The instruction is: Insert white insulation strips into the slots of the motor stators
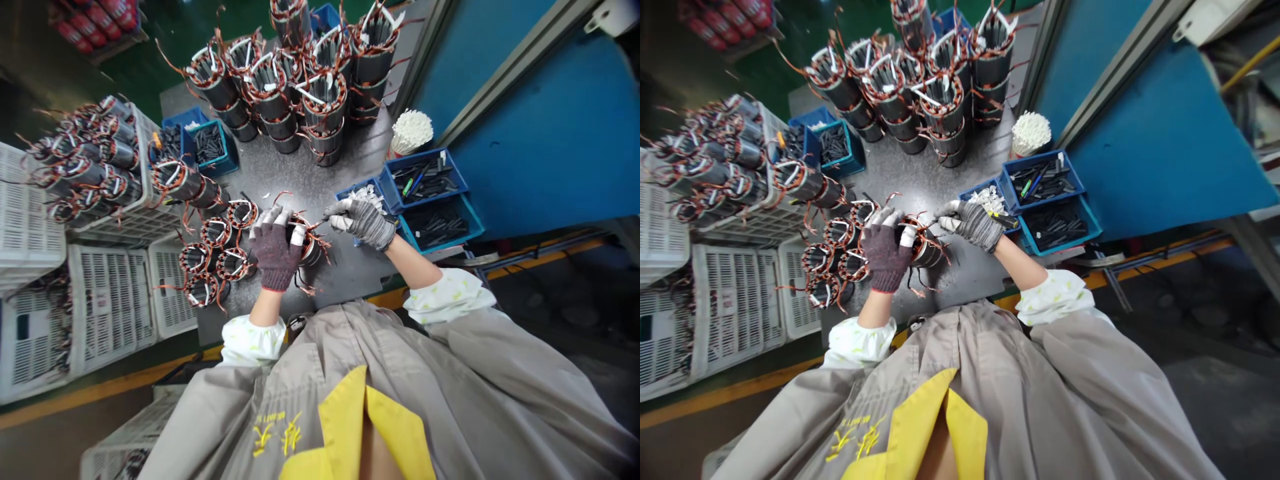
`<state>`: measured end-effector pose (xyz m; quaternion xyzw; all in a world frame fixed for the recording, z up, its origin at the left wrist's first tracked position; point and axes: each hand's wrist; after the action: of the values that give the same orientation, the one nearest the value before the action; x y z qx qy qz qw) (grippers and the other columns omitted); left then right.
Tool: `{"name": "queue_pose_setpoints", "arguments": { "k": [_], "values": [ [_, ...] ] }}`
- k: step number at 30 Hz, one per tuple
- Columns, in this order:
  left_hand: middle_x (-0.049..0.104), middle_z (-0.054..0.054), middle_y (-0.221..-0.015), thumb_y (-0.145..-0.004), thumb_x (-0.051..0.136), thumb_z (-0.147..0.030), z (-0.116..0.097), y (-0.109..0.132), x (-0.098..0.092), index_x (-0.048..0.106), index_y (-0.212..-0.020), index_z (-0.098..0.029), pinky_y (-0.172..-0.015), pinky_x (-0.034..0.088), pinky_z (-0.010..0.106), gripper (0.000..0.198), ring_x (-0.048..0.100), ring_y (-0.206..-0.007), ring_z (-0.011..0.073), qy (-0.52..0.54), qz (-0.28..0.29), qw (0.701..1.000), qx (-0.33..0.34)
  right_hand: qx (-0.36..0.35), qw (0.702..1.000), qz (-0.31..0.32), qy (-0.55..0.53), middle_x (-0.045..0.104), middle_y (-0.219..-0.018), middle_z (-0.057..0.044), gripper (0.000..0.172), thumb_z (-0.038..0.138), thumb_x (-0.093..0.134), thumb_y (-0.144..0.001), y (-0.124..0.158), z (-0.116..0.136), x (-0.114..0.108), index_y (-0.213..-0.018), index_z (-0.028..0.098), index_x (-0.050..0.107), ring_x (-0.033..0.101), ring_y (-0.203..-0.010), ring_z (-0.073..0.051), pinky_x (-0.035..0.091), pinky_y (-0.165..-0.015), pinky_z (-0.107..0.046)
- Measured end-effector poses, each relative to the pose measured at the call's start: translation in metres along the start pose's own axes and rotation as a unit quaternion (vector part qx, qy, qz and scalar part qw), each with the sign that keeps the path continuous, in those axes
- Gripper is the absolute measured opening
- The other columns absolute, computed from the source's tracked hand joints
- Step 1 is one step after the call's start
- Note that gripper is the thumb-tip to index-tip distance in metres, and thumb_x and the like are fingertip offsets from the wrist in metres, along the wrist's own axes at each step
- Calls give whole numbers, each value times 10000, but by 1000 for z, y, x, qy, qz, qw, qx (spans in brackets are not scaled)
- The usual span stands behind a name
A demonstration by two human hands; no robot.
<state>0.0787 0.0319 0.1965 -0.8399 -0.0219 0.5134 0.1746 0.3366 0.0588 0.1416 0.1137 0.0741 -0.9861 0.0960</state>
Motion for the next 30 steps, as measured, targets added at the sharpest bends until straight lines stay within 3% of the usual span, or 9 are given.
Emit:
{"name": "queue_pose_setpoints", "arguments": {
  "k": [3,5,7,11,15,21,25,28,30],
  "values": [
    [729,140,-1629,-1109,613,-486,-1,-3,2,783,-1420,-258,-1395,352,623,421,568,-1614,383,-4,15,1000,2,11,999,36,-10,827,-913,-72,565,705,795,-1001,-4,1,-1,-1181,174,860,745,-797,-204,641,-807,-351],
    [737,131,-1621,-1116,600,-479,-1,-3,2,794,-1399,-260,-1392,358,619,407,565,-1618,382,-2,21,1000,2,-7,998,58,24,838,-946,-71,476,631,752,-1055,-8,7,-4,-1180,185,860,750,-833,-211,633,-818,-349],
    [744,127,-1610,-1124,586,-475,-2,-3,2,795,-1396,-257,-1391,365,603,406,563,-1622,375,-2,26,1000,2,-46,990,81,109,853,-1033,-77,357,528,714,-1096,-15,15,-8,-1173,213,865,765,-935,-233,625,-885,-362],
    [752,137,-1591,-1133,566,-462,-4,-2,2,784,-1405,-241,-1401,362,576,413,564,-1628,361,-7,30,999,10,-119,943,161,265,845,-1151,-115,262,403,690,-1112,-32,29,-17,-1154,207,859,755,-1059,-273,585,-983,-389],
    [755,142,-1582,-1136,561,-467,-4,-2,1,774,-1403,-247,-1402,364,579,407,561,-1634,358,-1,34,999,5,-130,939,224,227,842,-1122,-87,255,336,628,-1134,-34,32,-7,-1180,201,839,744,-1024,-251,582,-967,-364],
    [767,142,-1553,-1125,575,-483,1,-2,5,770,-1404,-244,-1389,395,572,416,570,-1620,357,-5,23,1000,-9,-30,976,36,214,841,-1233,-124,301,291,566,-1154,-9,38,45,-1223,217,849,754,-1174,-299,596,-1115,-432],
    [768,144,-1545,-1125,575,-495,5,-3,6,769,-1394,-247,-1375,416,564,414,585,-1601,352,0,27,1000,-8,-33,984,-81,153,850,-1191,-121,292,367,596,-1136,1,26,43,-1135,235,857,776,-1145,-308,618,-1143,-486],
    [775,145,-1526,-1126,580,-506,9,-5,6,766,-1395,-243,-1380,409,550,419,609,-1578,343,14,41,999,3,28,977,-206,49,854,-1109,-106,366,504,599,-1120,18,1,26,-1171,232,838,789,-982,-275,690,-978,-466],
    [774,148,-1524,-1129,571,-511,11,-6,6,761,-1403,-235,-1386,405,540,433,615,-1573,338,20,41,999,7,92,971,-220,-13,848,-1005,-87,429,611,649,-1055,34,-18,24,-1123,229,833,759,-826,-245,698,-807,-426]
  ]
}}
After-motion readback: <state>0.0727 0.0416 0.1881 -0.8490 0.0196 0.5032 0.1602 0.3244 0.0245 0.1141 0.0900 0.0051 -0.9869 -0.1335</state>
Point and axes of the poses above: each hand's wrist, its own y-axis away from the middle knuckle, its own x-axis out of the palm, z = x × y
